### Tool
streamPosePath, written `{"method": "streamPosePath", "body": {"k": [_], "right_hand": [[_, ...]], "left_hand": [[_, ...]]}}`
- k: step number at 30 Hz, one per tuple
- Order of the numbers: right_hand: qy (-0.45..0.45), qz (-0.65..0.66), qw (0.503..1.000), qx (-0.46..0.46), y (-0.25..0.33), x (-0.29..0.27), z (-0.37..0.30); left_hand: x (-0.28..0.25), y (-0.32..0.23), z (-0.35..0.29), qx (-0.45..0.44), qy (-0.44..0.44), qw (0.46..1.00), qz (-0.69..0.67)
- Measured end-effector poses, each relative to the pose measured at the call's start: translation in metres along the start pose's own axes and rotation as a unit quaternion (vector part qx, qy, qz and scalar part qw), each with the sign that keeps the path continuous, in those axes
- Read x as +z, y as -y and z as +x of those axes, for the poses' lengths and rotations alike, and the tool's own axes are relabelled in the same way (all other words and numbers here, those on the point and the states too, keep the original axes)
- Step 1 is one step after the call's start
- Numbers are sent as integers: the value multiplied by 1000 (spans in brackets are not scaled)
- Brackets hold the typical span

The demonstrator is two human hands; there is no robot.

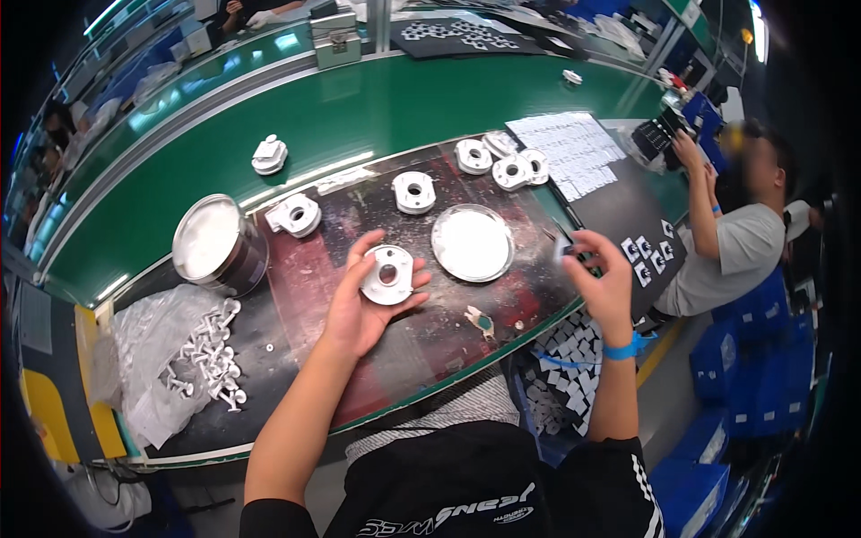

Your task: The person assembles electronic parts by applying paste to plastic pins, attaching small circuit boards to plastic housings, inserting the pins into the housings, and placing the assembled pieces onto the conveyor belt.

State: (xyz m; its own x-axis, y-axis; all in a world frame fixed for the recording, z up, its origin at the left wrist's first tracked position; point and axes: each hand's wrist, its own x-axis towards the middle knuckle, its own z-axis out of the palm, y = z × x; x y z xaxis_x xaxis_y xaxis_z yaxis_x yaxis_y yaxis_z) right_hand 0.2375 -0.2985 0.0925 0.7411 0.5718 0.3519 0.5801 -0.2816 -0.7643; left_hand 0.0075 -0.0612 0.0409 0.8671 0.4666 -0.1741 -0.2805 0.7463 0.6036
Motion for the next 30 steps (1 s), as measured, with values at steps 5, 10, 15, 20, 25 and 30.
{"method": "streamPosePath", "body": {"k": [5, 10, 15, 20, 25, 30], "right_hand": [[127, 42, 975, -180, 75, 75, 4], [154, 30, 948, -276, 102, 114, 10], [182, 72, 944, -266, 110, 123, 15], [289, 242, 917, -128, 83, 137, 17], [338, 387, 857, -31, 64, 157, 17], [313, 436, 842, -64, 62, 170, 17]], "left_hand": [[-20, -3, -1, -76, 109, 989, 62], [-8, 5, -5, -61, 69, 985, 147], [-20, 8, -2, -17, 34, 991, 128], [-5, -2, -10, -45, 29, 999, 4], [-4, -1, -9, -66, 46, 997, -13], [-8, 3, -9, -71, 56, 996, -19]]}}
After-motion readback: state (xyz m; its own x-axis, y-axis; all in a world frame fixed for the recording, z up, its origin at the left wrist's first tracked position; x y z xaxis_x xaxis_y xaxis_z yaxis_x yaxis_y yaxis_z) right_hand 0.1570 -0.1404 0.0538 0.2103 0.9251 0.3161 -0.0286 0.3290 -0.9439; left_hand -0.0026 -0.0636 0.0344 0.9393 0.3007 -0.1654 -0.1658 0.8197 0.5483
